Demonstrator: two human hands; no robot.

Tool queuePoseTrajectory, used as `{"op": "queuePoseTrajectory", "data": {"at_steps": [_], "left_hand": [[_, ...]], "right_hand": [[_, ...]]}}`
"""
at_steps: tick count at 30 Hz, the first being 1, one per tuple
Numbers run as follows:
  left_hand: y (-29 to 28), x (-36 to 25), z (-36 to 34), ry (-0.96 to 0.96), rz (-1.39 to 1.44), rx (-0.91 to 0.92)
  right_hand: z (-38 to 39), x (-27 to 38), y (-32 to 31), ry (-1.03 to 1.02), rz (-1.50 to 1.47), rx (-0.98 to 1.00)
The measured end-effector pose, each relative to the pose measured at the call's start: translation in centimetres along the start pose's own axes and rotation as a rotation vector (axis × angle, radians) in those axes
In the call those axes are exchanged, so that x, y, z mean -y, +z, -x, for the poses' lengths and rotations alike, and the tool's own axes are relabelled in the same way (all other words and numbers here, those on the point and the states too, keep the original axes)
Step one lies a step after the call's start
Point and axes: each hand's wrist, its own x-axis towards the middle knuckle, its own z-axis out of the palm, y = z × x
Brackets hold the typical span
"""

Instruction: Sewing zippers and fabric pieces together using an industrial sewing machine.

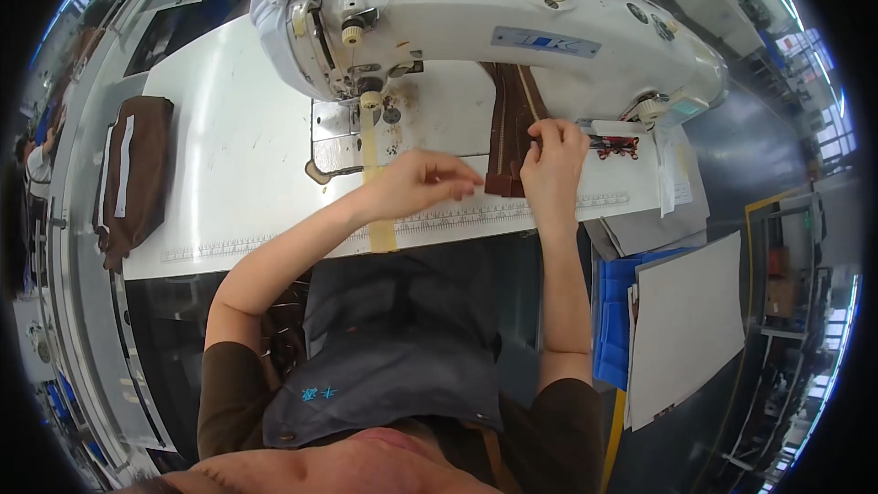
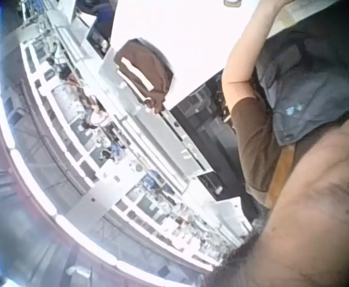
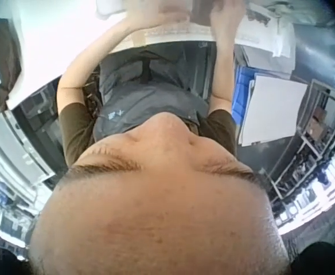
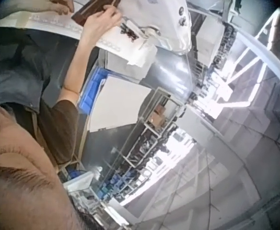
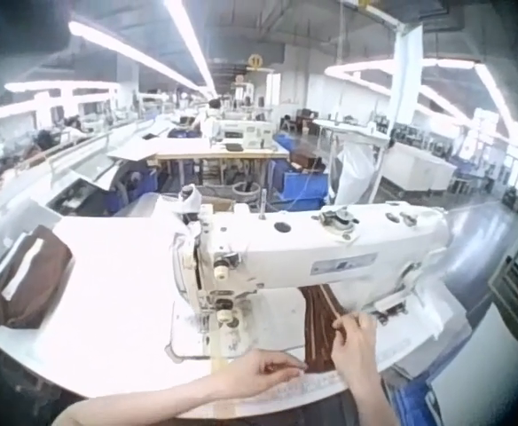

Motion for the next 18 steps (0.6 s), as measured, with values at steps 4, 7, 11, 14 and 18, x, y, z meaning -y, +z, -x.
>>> {"op": "queuePoseTrajectory", "data": {"at_steps": [4, 7, 11, 14, 18], "left_hand": [[-1.5, 0.5, -5.6, -0.252, 0.563, -0.235], [-2.4, 1.0, -7.5, -0.333, 0.704, -0.199], [-2.9, 2.2, -7.6, -0.254, 0.790, -0.466], [-3.2, 1.7, -6.1, -0.210, 1.000, -0.517], [-1.9, 1.5, -0.6, -0.303, 0.948, -0.496]], "right_hand": [[-0.7, 2.4, 0.1, -0.688, -0.116, 0.078], [0.1, 3.5, 1.0, -0.970, -0.171, 0.367], [-1.4, 4.1, 0.3, -0.664, -0.581, 0.379], [-4.3, 2.0, 2.9, -0.377, -0.493, 0.379], [-7.3, -0.9, 6.6, -0.273, -0.218, 0.297]]}}
